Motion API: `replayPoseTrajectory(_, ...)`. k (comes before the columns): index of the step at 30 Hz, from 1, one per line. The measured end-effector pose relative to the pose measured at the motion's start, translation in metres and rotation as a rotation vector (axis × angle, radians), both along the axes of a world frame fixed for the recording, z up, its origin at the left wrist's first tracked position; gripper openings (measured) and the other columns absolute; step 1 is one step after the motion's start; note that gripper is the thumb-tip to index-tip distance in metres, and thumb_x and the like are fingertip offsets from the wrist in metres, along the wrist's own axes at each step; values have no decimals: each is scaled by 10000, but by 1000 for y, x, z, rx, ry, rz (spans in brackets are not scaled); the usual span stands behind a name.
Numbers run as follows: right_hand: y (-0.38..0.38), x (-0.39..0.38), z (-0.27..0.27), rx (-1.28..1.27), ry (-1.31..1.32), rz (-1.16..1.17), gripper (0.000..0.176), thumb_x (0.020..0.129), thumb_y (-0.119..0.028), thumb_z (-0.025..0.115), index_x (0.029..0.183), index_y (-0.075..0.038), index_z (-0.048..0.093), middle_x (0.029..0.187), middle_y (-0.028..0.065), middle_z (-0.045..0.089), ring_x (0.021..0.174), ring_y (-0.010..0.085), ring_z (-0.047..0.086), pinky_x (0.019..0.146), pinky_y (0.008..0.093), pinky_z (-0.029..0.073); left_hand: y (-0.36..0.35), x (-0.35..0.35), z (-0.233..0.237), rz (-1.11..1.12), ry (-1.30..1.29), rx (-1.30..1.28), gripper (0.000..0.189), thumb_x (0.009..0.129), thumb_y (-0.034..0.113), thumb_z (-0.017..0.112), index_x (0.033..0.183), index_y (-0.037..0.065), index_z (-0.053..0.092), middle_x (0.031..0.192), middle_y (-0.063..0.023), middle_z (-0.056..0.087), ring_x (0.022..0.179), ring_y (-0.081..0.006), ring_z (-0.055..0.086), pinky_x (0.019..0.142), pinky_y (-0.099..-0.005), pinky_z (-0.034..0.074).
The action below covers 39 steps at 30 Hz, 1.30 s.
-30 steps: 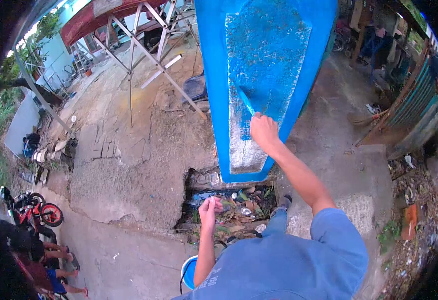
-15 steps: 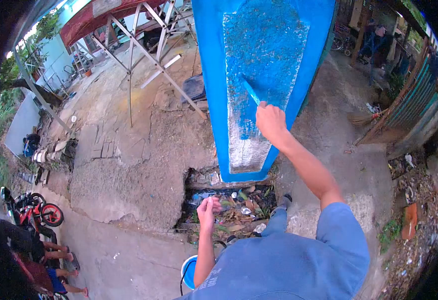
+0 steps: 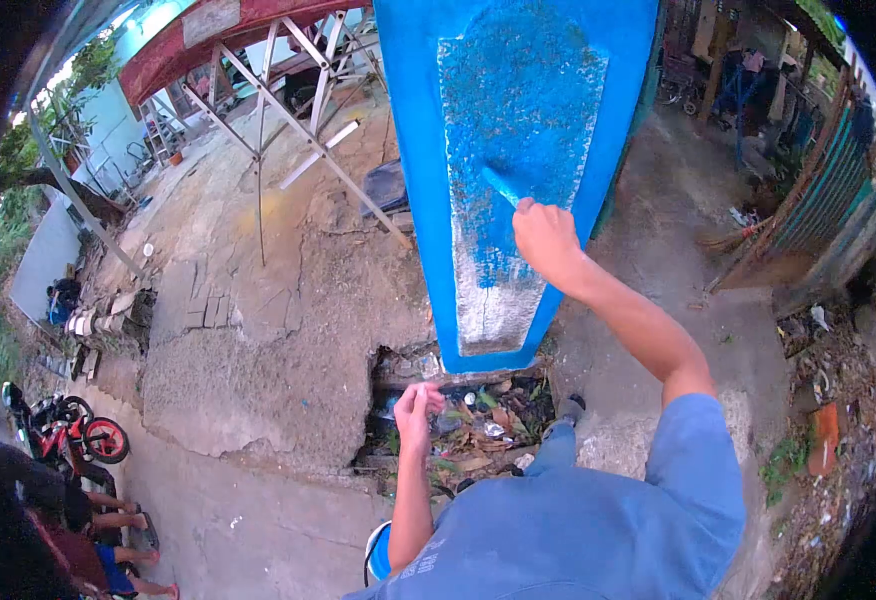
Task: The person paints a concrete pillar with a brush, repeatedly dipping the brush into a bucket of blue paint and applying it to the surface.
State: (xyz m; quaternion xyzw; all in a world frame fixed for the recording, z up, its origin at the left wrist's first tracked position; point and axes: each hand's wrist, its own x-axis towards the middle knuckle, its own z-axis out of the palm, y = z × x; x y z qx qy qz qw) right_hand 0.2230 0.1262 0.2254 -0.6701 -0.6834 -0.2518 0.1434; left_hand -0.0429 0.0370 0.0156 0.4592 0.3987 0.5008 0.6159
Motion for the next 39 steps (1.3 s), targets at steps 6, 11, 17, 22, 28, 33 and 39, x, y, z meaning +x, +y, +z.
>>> replayPoseTrajectory(6,24,-8,18,202,-17,38,219,735,-60,519,894,89,503,611,189,594,557,312,623,483,391,507,-1,9,-2,-30,13,-25,326,922,295,417,890,8,570,718,-32,571,650,-97,536,597,-228,424)
replayPoseTrajectory(11,22,5,4,2,-55,-56,275,724,-70,515,937,102,538,652,169,614,585,275,638,486,350,518,-3,4,0,0,-22,-37,280,908,251,462,883,1,587,723,-46,593,634,-108,557,583,-223,431)
replayPoseTrajectory(17,4,-21,45,147,43,4,163,750,-57,493,851,71,511,607,191,594,578,337,620,494,428,501,-3,-4,-14,21,-72,-62,286,909,259,462,881,4,588,723,-51,597,629,-107,559,575,-217,433)
replayPoseTrajectory(22,37,3,36,167,-31,-31,176,729,-50,499,841,77,547,638,171,608,588,304,633,492,376,517,-1,0,-5,-4,-76,-59,287,908,260,465,882,1,586,718,-47,596,628,-102,555,572,-218,434)
replayPoseTrajectory(28,9,13,9,6,-7,-51,152,750,-59,489,834,53,547,692,183,615,612,321,632,535,400,522,-4,-1,-5,21,-127,-43,279,910,255,464,880,6,588,714,-38,593,627,-96,550,572,-213,430)
replayPoseTrajectory(33,-7,0,44,50,182,-148,130,761,-66,466,824,14,548,709,177,618,669,337,631,547,433,509,1,5,-5,-39,-34,-50,314,911,311,441,885,21,560,717,-32,574,645,-106,538,588,-236,425)
replayPoseTrajectory(39,21,38,-23,-16,151,-108,211,803,-174,512,859,27,538,719,225,595,685,382,605,586,488,487,5,13,-2,-52,-39,-25,304,920,283,424,891,14,563,718,-35,576,634,-109,545,584,-235,431)
